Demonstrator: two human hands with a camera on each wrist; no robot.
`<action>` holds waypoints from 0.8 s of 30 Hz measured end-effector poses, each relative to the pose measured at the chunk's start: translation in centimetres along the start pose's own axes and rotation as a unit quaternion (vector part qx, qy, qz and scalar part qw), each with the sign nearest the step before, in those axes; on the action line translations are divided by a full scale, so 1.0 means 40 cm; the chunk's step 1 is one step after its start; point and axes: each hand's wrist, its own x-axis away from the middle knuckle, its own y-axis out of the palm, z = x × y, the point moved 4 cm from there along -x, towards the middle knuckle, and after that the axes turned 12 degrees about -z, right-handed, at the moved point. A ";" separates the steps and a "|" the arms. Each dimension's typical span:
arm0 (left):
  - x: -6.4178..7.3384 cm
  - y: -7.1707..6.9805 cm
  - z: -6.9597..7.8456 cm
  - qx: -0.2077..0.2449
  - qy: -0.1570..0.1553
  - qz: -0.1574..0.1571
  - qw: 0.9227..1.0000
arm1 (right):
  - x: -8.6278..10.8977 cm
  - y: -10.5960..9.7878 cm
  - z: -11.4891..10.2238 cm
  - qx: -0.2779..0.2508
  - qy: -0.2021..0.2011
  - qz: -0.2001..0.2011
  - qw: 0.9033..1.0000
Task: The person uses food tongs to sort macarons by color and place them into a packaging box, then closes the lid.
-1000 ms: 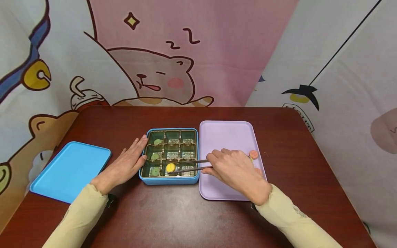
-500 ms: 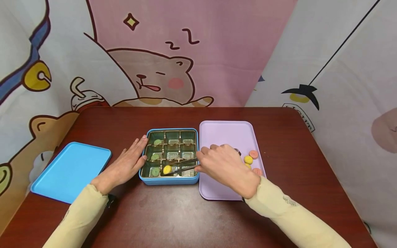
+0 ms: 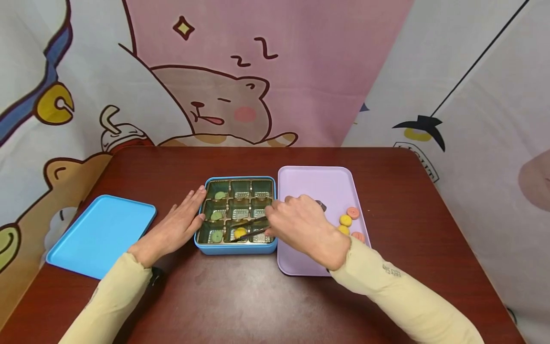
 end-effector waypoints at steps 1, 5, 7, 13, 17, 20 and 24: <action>-0.001 0.000 0.001 -0.002 0.002 0.001 1.000 | 0.004 0.001 0.004 -0.001 0.003 0.000 1.000; -0.003 -0.001 0.002 -0.001 0.000 -0.002 1.000 | 0.033 0.013 0.027 -0.013 0.015 0.015 1.000; -0.002 0.000 0.003 0.000 0.001 -0.002 1.000 | 0.056 0.023 0.045 -0.031 0.021 0.025 0.999; 0.004 0.002 -0.002 0.000 -0.002 0.002 1.000 | 0.140 0.058 0.104 -0.111 0.067 0.043 0.991; 0.004 0.000 -0.004 0.002 -0.004 0.005 1.000 | 0.195 0.072 0.144 -0.143 0.119 0.034 0.982; 0.002 0.000 -0.004 0.003 -0.001 0.007 1.000 | 0.236 0.079 0.174 -0.152 0.152 0.027 0.976; -0.001 0.002 -0.001 0.004 0.003 0.005 1.000 | 0.291 0.091 0.209 -0.153 0.188 0.027 0.970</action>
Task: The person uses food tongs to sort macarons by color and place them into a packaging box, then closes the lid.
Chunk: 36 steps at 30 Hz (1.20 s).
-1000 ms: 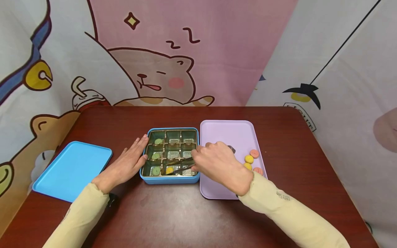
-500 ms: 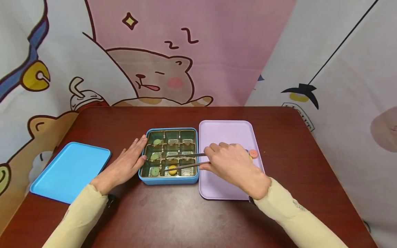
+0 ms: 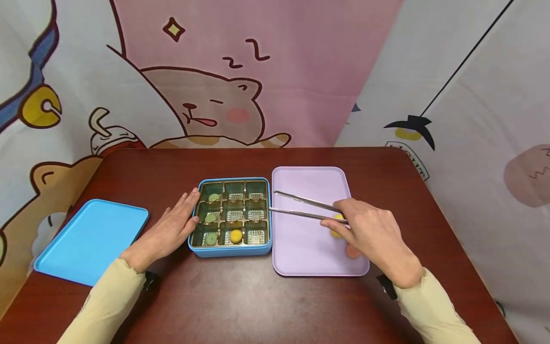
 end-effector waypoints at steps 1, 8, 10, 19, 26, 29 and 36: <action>0.000 0.000 0.000 -0.001 0.001 0.000 1.000 | 0.008 0.000 0.012 0.000 0.008 0.001 1.000; 0.000 -0.001 0.001 0.000 0.001 -0.002 1.000 | 0.055 0.002 0.078 0.000 0.057 0.001 0.998; 0.000 -0.001 0.001 0.000 0.001 -0.003 1.000 | 0.068 0.002 0.093 -0.003 0.067 0.000 0.998; 0.001 0.000 0.003 0.006 0.003 0.000 1.000 | 0.128 0.006 0.164 -0.011 0.108 -0.007 0.994; 0.000 0.002 0.002 0.010 0.003 -0.004 1.000 | 0.162 0.006 0.211 -0.012 0.128 -0.027 0.991; 0.000 0.002 -0.001 0.008 0.002 -0.005 1.000 | 0.174 0.004 0.227 -0.006 0.130 -0.033 0.991; -0.001 0.003 -0.004 0.008 0.004 -0.004 1.000 | 0.201 0.007 0.262 0.028 0.141 -0.052 0.988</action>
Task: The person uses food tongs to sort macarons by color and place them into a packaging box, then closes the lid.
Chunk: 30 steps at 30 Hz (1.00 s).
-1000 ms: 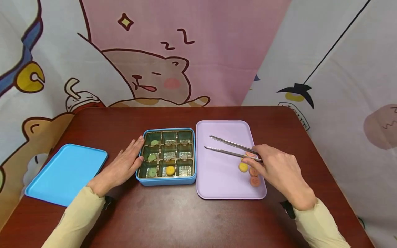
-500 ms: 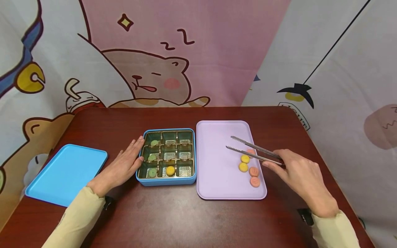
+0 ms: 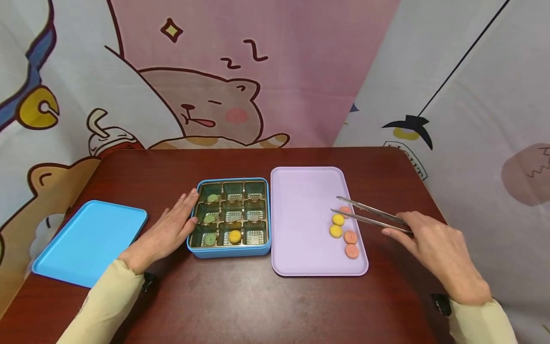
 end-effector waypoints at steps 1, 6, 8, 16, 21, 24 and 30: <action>0.000 0.000 0.000 0.000 0.001 0.001 1.000 | 0.002 0.001 0.003 0.004 0.001 -0.004 1.000; 0.002 0.000 0.000 0.001 0.002 -0.001 1.000 | 0.019 0.008 0.021 0.018 0.002 -0.023 1.000; 0.003 0.000 -0.001 0.002 0.001 -0.004 1.000 | 0.027 0.011 0.029 0.018 0.004 -0.030 0.999; 0.005 -0.002 -0.006 0.000 0.002 -0.007 1.000 | 0.046 0.020 0.051 0.021 0.001 -0.044 0.999; 0.004 -0.001 -0.006 0.002 -0.001 -0.011 1.000 | 0.046 0.027 0.048 0.027 -0.003 -0.050 0.998; 0.003 0.000 -0.003 0.001 0.000 -0.009 1.000 | 0.043 0.030 0.043 0.033 -0.008 -0.049 0.998; 0.002 0.001 -0.001 0.001 0.003 -0.004 1.000 | 0.030 0.035 0.030 0.040 -0.007 -0.055 0.998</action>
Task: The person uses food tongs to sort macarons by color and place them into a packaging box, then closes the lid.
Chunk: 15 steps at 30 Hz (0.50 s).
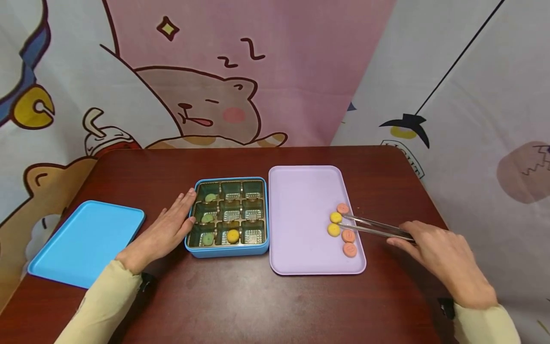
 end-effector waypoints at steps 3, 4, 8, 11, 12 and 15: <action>0.000 0.000 0.000 0.000 -0.001 -0.001 1.000 | -0.009 0.001 -0.008 -0.001 -0.001 -0.001 1.000; 0.000 0.000 0.000 0.000 -0.001 -0.001 1.000 | -0.012 0.001 -0.010 -0.002 -0.003 0.001 1.000; -0.001 0.001 0.000 -0.001 -0.001 -0.001 1.000 | -0.021 0.002 -0.016 -0.003 -0.009 0.005 1.000; -0.002 0.001 0.001 -0.002 -0.002 -0.001 1.000 | -0.024 0.004 -0.019 -0.002 -0.014 0.009 1.000; -0.003 0.000 0.001 -0.002 -0.002 -0.001 1.000 | -0.024 0.004 -0.019 -0.001 -0.016 0.012 1.000; -0.003 0.000 0.002 -0.002 -0.003 -0.001 1.000 | -0.025 0.004 -0.020 -0.001 -0.018 0.013 1.000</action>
